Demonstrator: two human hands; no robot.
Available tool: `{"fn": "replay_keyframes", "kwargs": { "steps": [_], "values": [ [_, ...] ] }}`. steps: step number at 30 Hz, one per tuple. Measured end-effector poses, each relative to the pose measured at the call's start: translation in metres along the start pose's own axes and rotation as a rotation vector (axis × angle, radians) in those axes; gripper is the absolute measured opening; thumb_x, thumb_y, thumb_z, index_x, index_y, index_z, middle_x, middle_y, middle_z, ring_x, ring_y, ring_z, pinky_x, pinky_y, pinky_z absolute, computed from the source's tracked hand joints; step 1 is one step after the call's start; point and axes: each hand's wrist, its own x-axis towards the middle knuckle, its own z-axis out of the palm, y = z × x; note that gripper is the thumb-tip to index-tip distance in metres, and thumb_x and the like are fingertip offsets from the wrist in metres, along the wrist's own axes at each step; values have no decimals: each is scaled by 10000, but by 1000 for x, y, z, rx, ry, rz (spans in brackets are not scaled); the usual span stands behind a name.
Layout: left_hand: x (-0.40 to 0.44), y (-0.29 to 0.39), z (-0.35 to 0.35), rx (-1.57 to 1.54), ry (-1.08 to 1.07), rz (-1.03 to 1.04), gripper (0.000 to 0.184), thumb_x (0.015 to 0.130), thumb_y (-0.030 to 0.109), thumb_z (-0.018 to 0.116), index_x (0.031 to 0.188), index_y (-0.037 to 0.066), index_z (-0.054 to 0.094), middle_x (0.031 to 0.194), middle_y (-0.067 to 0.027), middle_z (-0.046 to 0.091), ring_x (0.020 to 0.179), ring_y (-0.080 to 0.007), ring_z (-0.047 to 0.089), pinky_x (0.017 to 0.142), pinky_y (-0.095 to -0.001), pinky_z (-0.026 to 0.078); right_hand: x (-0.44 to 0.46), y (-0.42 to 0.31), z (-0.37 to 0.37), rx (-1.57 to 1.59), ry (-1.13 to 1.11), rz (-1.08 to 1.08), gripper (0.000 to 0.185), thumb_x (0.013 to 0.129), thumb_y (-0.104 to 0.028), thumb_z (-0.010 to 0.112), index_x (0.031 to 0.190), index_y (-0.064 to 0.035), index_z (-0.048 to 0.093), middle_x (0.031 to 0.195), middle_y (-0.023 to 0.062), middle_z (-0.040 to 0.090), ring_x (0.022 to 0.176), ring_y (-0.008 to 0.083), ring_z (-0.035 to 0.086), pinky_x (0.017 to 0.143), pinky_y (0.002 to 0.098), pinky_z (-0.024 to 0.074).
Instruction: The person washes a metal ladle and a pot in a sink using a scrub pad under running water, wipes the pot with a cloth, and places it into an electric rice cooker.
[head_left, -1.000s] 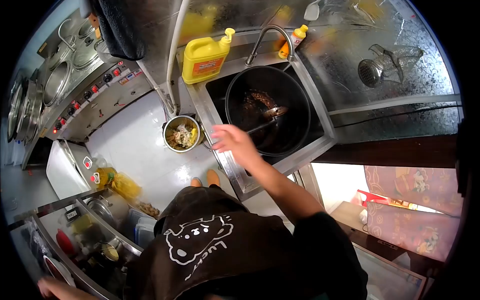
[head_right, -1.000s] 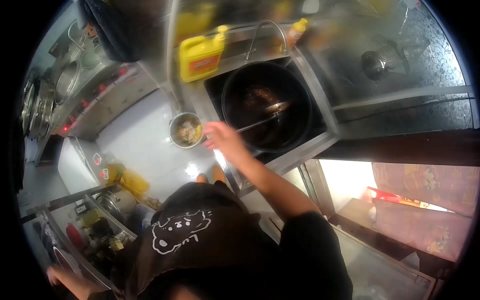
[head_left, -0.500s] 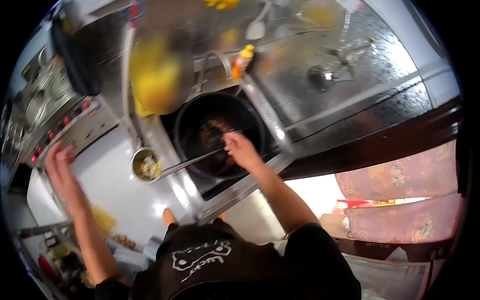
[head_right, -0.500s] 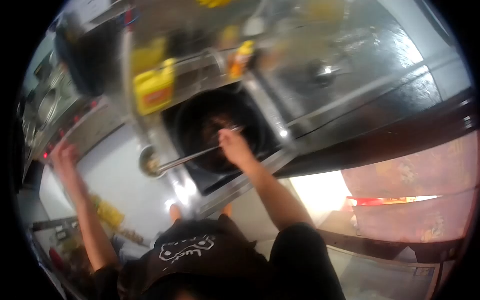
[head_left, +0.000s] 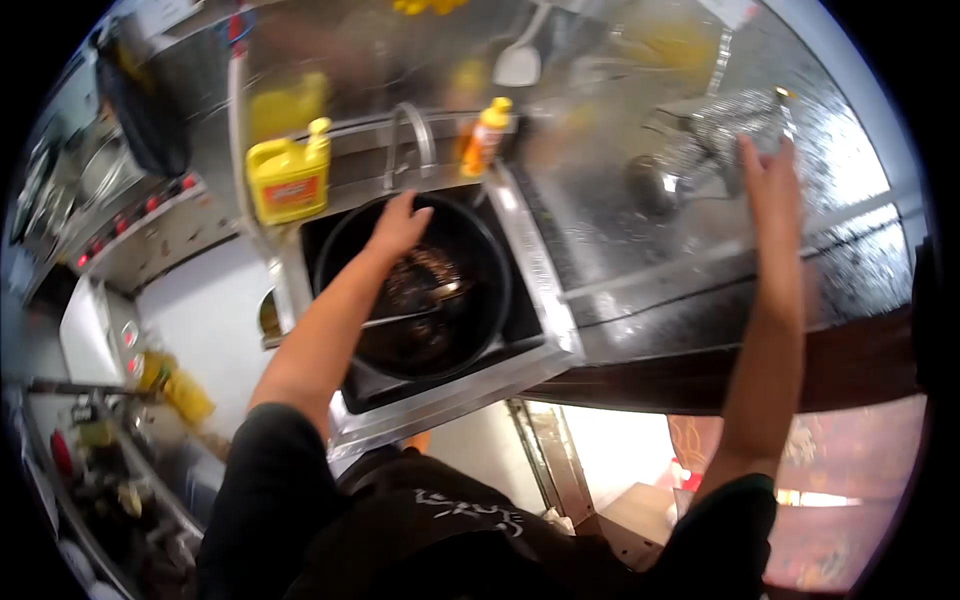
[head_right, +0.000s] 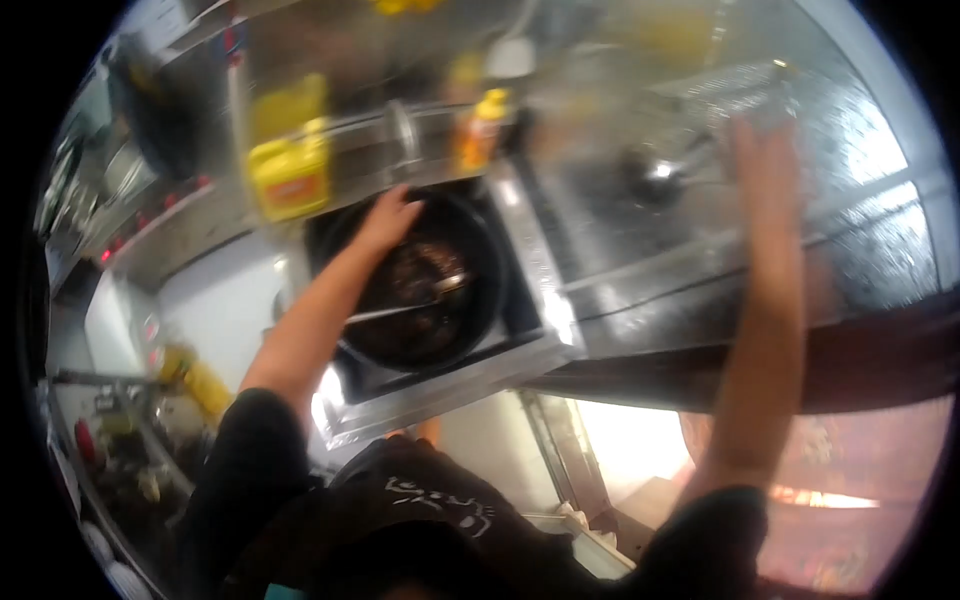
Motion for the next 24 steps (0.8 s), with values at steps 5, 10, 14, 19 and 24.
{"fn": "replay_keyframes", "kwargs": {
  "steps": [5,10,14,19,24],
  "values": [
    [-12,9,6,113,46,-79,679,884,264,624,1409,-67,348,1451,-295,360,1372,-408,333,1138,-402,300,62,33,42,-95,-220,40,495,904,-430,541,1091,28,535,808,175,670,589,278,644,617,393,517],
    [21,-8,13,230,120,117,663,880,219,614,1398,-82,328,1472,-300,315,1380,-417,315,1134,-409,310,94,67,-16,372,203,-52,362,901,-335,501,942,15,584,747,124,652,618,232,618,620,371,503],
    [65,-16,22,273,157,61,727,871,217,618,1434,-67,256,1491,-293,268,1377,-417,321,1124,-412,326,127,-12,-84,1301,393,211,255,864,-223,541,906,18,614,828,138,638,716,239,611,670,379,505],
    [83,2,20,163,163,-162,796,845,231,641,1476,-11,220,1492,-254,296,1362,-389,358,1102,-418,355,44,-122,-121,1429,60,173,121,917,-219,483,859,-118,518,792,56,522,813,167,516,926,531,331],
    [98,-50,42,-5,198,-67,765,826,236,652,1464,59,269,1376,-246,409,1299,-407,409,1072,-449,375,-48,-144,26,1673,-533,235,314,927,-151,446,1166,8,574,741,88,585,559,123,508,483,276,415]
  ]
}}
